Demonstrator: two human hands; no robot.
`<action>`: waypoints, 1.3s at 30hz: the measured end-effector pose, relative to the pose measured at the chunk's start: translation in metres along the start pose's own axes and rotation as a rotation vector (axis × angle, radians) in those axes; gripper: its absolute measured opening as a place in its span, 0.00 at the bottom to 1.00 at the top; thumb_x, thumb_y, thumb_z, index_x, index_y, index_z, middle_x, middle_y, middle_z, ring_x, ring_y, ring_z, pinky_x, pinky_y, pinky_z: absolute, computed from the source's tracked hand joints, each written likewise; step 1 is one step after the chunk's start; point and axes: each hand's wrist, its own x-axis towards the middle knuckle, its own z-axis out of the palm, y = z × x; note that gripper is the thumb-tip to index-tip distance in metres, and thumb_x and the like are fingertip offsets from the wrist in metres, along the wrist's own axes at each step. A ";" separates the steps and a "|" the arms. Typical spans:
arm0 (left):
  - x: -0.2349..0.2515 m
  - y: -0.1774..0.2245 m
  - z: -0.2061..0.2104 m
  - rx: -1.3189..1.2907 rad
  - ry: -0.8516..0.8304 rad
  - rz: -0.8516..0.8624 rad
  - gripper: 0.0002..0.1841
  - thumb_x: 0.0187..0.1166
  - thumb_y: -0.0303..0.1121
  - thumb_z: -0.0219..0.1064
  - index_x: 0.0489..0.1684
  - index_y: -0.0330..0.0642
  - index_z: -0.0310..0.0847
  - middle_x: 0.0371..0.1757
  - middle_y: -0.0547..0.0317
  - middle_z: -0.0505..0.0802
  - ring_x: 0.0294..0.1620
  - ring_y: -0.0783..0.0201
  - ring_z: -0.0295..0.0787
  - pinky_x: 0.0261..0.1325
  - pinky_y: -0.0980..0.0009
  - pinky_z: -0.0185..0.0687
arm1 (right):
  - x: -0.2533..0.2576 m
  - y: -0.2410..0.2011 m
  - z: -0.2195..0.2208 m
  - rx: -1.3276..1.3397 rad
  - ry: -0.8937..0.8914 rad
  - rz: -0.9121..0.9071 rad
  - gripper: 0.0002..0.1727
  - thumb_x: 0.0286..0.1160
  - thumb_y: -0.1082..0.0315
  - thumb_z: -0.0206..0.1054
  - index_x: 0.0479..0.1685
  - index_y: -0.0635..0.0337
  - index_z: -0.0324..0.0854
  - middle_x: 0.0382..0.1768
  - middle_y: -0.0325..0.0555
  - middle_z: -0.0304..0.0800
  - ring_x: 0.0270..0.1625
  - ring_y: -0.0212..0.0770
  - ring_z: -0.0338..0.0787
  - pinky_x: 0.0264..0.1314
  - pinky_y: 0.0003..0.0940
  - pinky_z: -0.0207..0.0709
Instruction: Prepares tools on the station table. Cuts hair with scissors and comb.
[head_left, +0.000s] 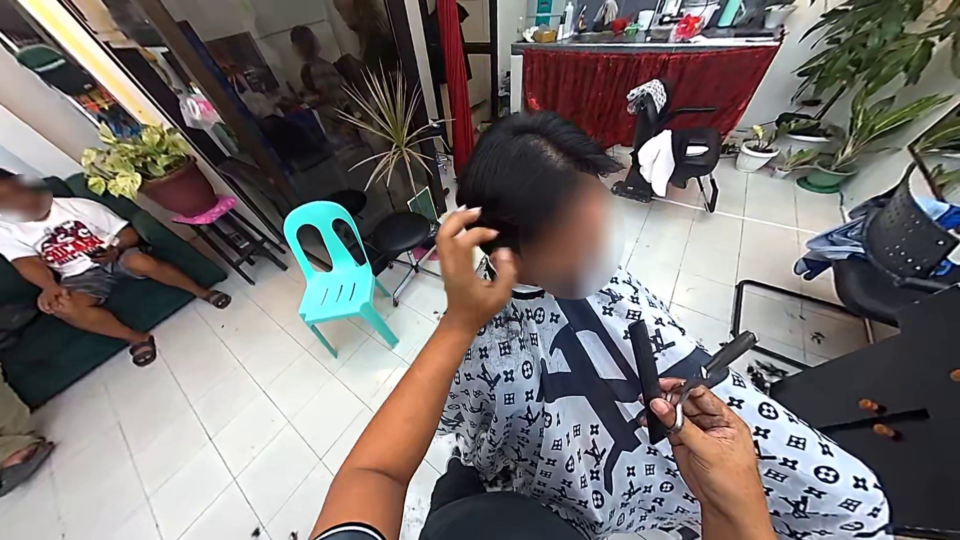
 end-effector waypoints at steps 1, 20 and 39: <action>0.004 0.007 0.009 0.042 -0.012 0.068 0.18 0.74 0.45 0.73 0.51 0.43 0.83 0.72 0.40 0.80 0.82 0.45 0.68 0.84 0.45 0.64 | 0.000 0.000 0.002 -0.003 -0.011 0.000 0.16 0.64 0.63 0.82 0.52 0.51 0.91 0.38 0.34 0.96 0.38 0.29 0.94 0.43 0.24 0.91; 0.032 -0.039 -0.010 -0.095 -0.002 -0.084 0.13 0.81 0.25 0.65 0.58 0.30 0.87 0.52 0.46 0.90 0.52 0.62 0.88 0.54 0.69 0.86 | -0.001 0.003 0.001 -0.003 -0.005 0.007 0.17 0.63 0.62 0.83 0.52 0.52 0.91 0.38 0.35 0.96 0.38 0.30 0.95 0.42 0.26 0.91; 0.029 -0.011 0.009 -0.605 0.249 -0.937 0.26 0.85 0.31 0.43 0.84 0.40 0.59 0.68 0.47 0.85 0.63 0.59 0.86 0.62 0.60 0.82 | -0.004 0.001 0.007 -0.043 -0.025 0.014 0.17 0.63 0.63 0.83 0.51 0.51 0.91 0.37 0.35 0.96 0.38 0.31 0.95 0.42 0.26 0.91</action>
